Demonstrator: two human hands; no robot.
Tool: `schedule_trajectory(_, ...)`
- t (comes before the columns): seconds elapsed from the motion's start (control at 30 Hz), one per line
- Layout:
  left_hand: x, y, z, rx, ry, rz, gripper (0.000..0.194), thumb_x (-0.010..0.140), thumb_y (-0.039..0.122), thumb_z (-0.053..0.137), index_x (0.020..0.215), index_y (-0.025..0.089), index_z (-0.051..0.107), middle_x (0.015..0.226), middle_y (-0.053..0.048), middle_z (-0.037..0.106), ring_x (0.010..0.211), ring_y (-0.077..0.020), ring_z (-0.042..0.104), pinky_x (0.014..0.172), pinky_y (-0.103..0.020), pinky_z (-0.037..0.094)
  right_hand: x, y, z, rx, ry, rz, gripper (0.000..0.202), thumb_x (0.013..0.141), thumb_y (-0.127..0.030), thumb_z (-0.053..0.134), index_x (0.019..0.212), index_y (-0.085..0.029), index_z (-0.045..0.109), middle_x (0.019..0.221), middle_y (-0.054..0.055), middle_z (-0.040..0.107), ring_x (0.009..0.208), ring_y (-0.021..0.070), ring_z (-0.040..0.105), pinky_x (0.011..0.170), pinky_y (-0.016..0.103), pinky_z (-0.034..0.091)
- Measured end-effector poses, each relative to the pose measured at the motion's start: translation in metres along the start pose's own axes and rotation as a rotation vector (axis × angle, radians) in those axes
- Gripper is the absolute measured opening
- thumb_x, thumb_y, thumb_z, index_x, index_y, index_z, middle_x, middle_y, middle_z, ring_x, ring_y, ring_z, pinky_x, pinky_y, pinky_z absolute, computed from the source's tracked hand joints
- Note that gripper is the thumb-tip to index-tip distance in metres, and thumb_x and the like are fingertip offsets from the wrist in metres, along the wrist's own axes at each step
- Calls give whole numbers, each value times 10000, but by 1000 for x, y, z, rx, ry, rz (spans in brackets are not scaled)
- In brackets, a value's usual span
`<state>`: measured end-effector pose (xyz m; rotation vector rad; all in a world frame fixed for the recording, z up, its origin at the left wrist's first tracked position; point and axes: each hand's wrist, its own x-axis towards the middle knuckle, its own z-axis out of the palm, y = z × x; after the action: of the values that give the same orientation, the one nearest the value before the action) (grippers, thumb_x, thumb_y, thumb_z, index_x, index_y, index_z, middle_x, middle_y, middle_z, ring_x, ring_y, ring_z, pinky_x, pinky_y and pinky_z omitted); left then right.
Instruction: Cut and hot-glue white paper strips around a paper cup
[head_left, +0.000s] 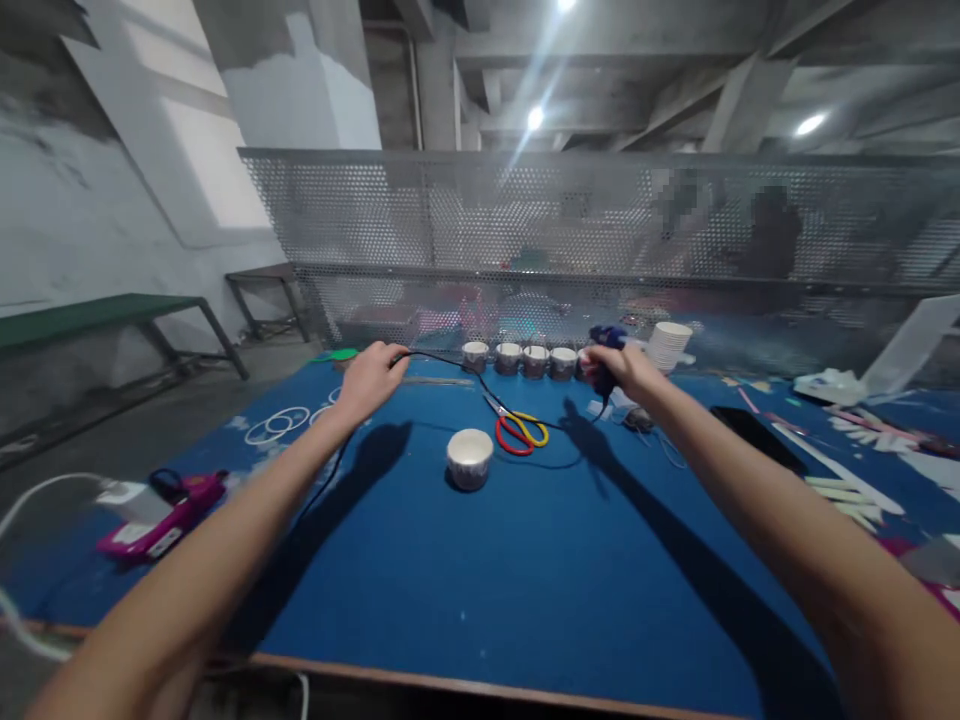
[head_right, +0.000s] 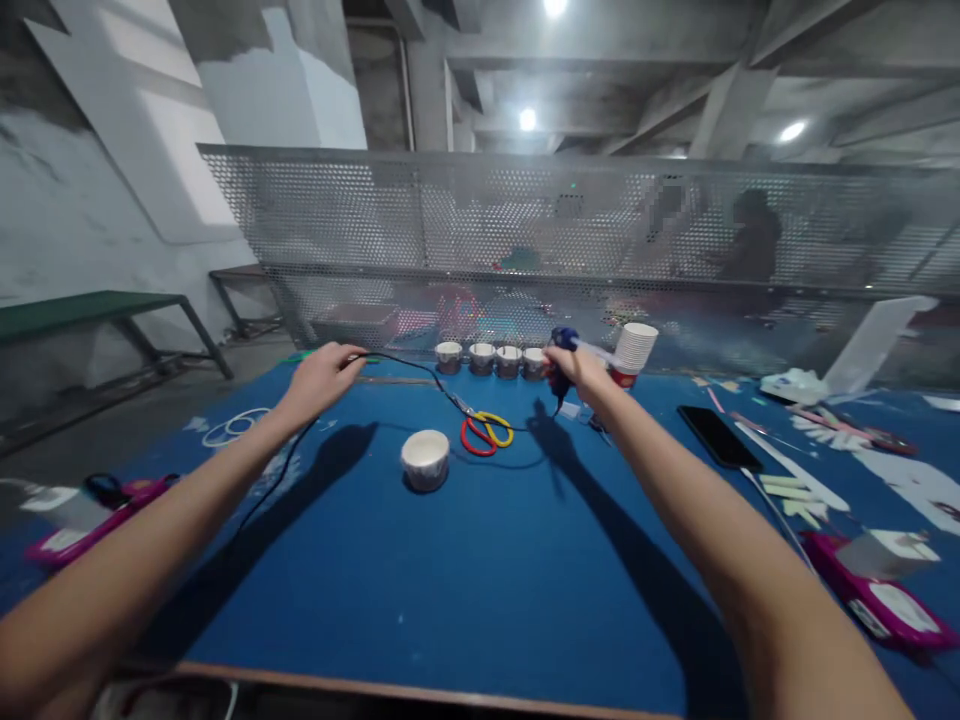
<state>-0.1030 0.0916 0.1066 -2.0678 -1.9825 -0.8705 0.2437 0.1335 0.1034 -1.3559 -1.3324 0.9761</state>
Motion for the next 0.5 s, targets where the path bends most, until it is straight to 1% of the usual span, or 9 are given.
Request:
schedule_trajectory(0.03, 6, 4, 13, 4, -3, 20, 350, 859, 290, 448, 1081, 174, 693, 1032, -112, 676, 1008, -263, 603, 881, -331, 442, 1, 11, 0, -58, -8, 44, 282, 939, -323, 578, 1179, -175, 586, 1173, 79, 615, 954, 200, 635, 806, 394, 550)
schedule_trajectory(0.07, 11, 8, 26, 0, -14, 33, 343, 866, 290, 450, 1086, 187, 692, 1025, -106, 673, 1009, -260, 604, 877, -328, 445, 1, 20, 0, -112, -14, 75, 313, 935, -328, 585, 1206, -173, 573, 1208, 85, 600, 995, 217, 626, 833, 417, 542)
schedule_trajectory(0.13, 15, 13, 51, -15, -48, 49, 330, 874, 285, 452, 1082, 200, 694, 1008, -99, 671, 990, -253, 612, 850, -320, 457, 2, 36, 2, -206, -44, 107, 320, 935, -329, 584, 1215, -175, 569, 1222, 87, 595, 1011, 223, 622, 845, 427, 537)
schedule_trajectory(0.2, 14, 14, 73, -28, -91, 57, 319, 878, 278, 455, 1064, 198, 702, 989, -100, 672, 969, -252, 620, 825, -318, 465, 3, 50, 5, -287, -81, 109, 306, 948, -342, 560, 1195, -163, 582, 1193, 71, 605, 999, 226, 628, 835, 417, 541)
schedule_trajectory(0.27, 10, 11, 93, -44, -134, 56, 310, 878, 278, 464, 1051, 197, 707, 970, -97, 674, 951, -250, 627, 812, -318, 468, 8, 61, 9, -359, -105, 95, 291, 981, -355, 487, 1103, -129, 625, 1063, 52, 642, 925, 207, 651, 789, 365, 542)
schedule_trajectory(0.33, 5, 5, 109, -60, -174, 44, 302, 874, 272, 470, 1038, 197, 711, 944, -92, 676, 916, -244, 636, 801, -322, 473, 15, 72, 13, -422, -103, 79, 329, 986, -342, 454, 910, -106, 671, 846, 52, 659, 791, 185, 667, 705, 310, 518)
schedule_trajectory(0.37, 2, 2, 115, -69, -194, 36, 296, 869, 268, 475, 1029, 198, 713, 929, -87, 678, 896, -240, 639, 796, -324, 475, 19, 78, 16, -451, -94, 73, 333, 969, -324, 478, 801, -113, 673, 742, 57, 649, 722, 182, 663, 664, 302, 502)
schedule_trajectory(0.43, -2, -5, 125, -89, -229, 17, 276, 853, 272, 497, 1001, 200, 718, 893, -75, 678, 857, -231, 642, 785, -324, 482, 25, 88, 21, -505, -71, 63, 333, 920, -283, 544, 635, -144, 644, 602, 72, 621, 639, 202, 648, 620, 324, 484)
schedule_trajectory(0.5, -6, -10, 129, -113, -253, 0, 260, 832, 294, 528, 979, 198, 720, 855, -63, 674, 817, -221, 641, 775, -321, 490, 29, 96, 25, -556, -54, 58, 334, 897, -266, 566, 582, -171, 626, 568, 82, 616, 632, 231, 646, 622, 353, 490)
